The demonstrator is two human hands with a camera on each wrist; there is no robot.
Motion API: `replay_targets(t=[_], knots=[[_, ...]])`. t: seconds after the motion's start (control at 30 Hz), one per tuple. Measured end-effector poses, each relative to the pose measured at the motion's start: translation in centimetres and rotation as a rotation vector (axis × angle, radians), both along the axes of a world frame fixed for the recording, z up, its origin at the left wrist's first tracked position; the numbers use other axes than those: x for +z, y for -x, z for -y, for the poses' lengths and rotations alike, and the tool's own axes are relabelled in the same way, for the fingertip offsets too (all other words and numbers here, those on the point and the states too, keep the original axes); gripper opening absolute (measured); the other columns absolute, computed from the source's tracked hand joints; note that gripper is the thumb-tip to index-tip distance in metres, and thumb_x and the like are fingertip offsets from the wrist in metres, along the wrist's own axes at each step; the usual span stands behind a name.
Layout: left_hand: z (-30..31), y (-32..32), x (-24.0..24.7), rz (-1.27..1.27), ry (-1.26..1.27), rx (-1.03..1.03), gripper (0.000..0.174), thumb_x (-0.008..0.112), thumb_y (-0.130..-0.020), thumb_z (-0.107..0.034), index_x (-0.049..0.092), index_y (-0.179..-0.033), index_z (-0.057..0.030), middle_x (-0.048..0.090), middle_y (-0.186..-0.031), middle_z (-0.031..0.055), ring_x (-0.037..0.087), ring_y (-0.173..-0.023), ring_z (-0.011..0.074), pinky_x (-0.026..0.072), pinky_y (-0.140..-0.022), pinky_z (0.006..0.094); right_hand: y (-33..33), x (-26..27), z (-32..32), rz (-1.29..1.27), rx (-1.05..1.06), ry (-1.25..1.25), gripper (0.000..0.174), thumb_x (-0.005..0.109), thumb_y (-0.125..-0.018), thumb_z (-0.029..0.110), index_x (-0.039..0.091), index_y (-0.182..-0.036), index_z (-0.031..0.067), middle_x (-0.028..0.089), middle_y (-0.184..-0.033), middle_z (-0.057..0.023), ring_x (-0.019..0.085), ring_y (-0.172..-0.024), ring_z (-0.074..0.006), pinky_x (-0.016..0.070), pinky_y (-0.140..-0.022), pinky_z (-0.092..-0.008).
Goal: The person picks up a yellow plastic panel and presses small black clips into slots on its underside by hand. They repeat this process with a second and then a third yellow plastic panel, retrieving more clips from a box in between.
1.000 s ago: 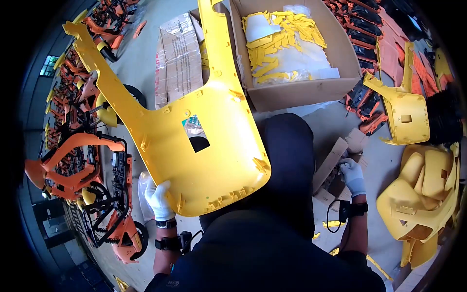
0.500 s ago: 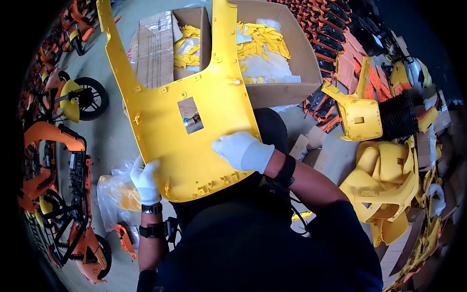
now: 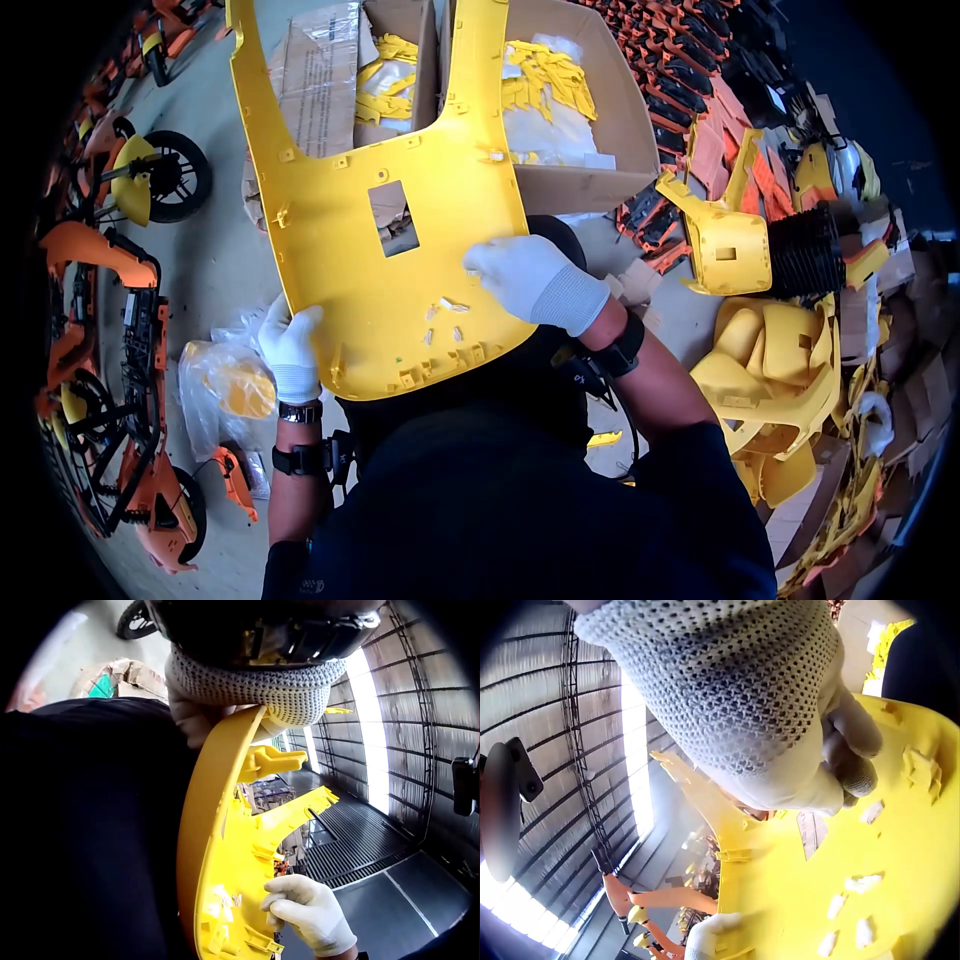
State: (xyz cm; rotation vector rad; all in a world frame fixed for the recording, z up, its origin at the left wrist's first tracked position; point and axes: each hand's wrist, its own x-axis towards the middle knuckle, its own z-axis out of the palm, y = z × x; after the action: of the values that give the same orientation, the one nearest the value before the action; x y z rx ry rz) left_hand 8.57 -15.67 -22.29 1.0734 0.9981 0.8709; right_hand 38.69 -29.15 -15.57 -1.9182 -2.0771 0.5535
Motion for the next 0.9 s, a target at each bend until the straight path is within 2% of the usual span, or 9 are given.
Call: replay_targets(t=[0.1,0.2,0.23,0.33,0.43,0.53,0.63,0.73,0.9], knots=[[-0.2,0.2,-0.6,-0.030,-0.013,-0.009,0.038,0.058,-0.085,0.002,0.062,-0.121,0.0114,0.066,-0.113,0.0083,0.063,-0.096,0.0136,0.0498,-0.085,0.0262,0.3,-0.8,0.1,0.052,0.048,-0.025,0.014,0.062,-0.087,0.013,0.065,-0.101,0.0084,0.068,-0.090,-0.0136,0.069,-0.086,-0.0328,0.0554,-0.076,-0.0413],[-0.1,0.3,-0.6,-0.028,-0.004,-0.010,0.041,0.058,-0.085,0.002,0.061,-0.124,0.0114,0.066,-0.115,0.0084,0.063,-0.097,0.0142,0.0500,-0.086,0.0265,3.2,-2.4,0.1,0.271,0.140,0.120,0.013,0.065,-0.084,0.015,0.065,-0.096,0.0084,0.066,-0.085,-0.0116,0.070,-0.083,-0.0291,0.0560,-0.072,-0.0401],[0.0,0.3,-0.6,-0.023,-0.004,-0.008,0.041,0.058,-0.085,0.001,0.061,-0.125,0.0114,0.066,-0.115,0.0085,0.064,-0.098,0.0145,0.0502,-0.087,0.0267,3.9,-3.1,0.1,0.274,0.149,0.065,0.013,0.067,-0.082,0.016,0.065,-0.092,0.0086,0.064,-0.082,-0.0092,0.070,-0.080,-0.0262,0.0563,-0.069,-0.0393],[0.0,0.3,0.2,-0.033,-0.027,-0.026,0.043,0.057,-0.086,0.001,0.059,-0.127,0.0111,0.068,-0.114,0.0090,0.064,-0.098,0.0152,0.0506,-0.088,0.0271,4.7,-3.5,0.3,0.278,0.162,-0.058,0.008,0.065,-0.084,0.015,0.064,-0.088,0.0086,0.064,-0.081,-0.0099,0.069,-0.077,-0.0282,0.0559,-0.068,-0.0389],[0.1,0.1,0.3,-0.057,-0.051,-0.019,0.043,0.057,-0.087,0.000,0.059,-0.128,0.0105,0.069,-0.114,0.0095,0.065,-0.099,0.0154,0.0509,-0.088,0.0275,3.6,-1.2,1.7,0.100,-0.022,-0.091,0.007,0.062,-0.088,0.013,0.062,-0.086,0.0067,0.063,-0.080,-0.0125,0.069,-0.077,-0.0312,0.0548,-0.068,-0.0398],[0.5,0.3,0.0,-0.020,-0.041,-0.011,0.042,0.057,-0.088,0.000,0.059,-0.129,0.0091,0.070,-0.113,0.0093,0.065,-0.099,0.0147,0.0509,-0.088,0.0271,1.6,3.7,3.8,-0.067,-0.290,-0.077,0.009,0.060,-0.090,0.011,0.063,-0.089,0.0029,0.065,-0.083,-0.0155,0.068,-0.081,-0.0338,0.0541,-0.070,-0.0404],[0.4,0.3,-0.3,-0.052,-0.073,-0.004,0.042,0.056,-0.087,0.001,0.059,-0.128,0.0089,0.070,-0.111,0.0087,0.065,-0.097,0.0137,0.0508,-0.087,0.0262,0.3,2.7,6.5,-0.179,-0.412,-0.104,0.010,0.063,-0.090,0.009,0.065,-0.096,0.0002,0.067,-0.086,-0.0167,0.068,-0.082,-0.0340,0.0542,-0.072,-0.0390],[0.5,0.0,-0.2,-0.031,-0.043,0.009,0.041,0.056,-0.087,0.001,0.060,-0.127,0.0090,0.070,-0.110,0.0086,0.064,-0.096,0.0134,0.0507,-0.087,0.0263,1.0,2.3,7.8,-0.164,-0.459,-0.143,0.012,0.065,-0.088,0.006,0.067,-0.098,-0.0005,0.068,-0.087,-0.0171,0.068,-0.081,-0.0335,0.0545,-0.074,-0.0365],[0.4,-0.1,-0.2,-0.060,-0.063,0.021,0.040,0.057,-0.087,-0.001,0.062,-0.125,0.0091,0.070,-0.108,0.0086,0.065,-0.092,0.0136,0.0518,-0.082,0.0261,1.8,2.0,9.0,-0.369,-0.639,-0.052,0.012,0.067,-0.090,0.007,0.067,-0.099,-0.0010,0.070,-0.087,-0.0143,0.070,-0.078,-0.0242,0.0536,-0.073,-0.0325]])
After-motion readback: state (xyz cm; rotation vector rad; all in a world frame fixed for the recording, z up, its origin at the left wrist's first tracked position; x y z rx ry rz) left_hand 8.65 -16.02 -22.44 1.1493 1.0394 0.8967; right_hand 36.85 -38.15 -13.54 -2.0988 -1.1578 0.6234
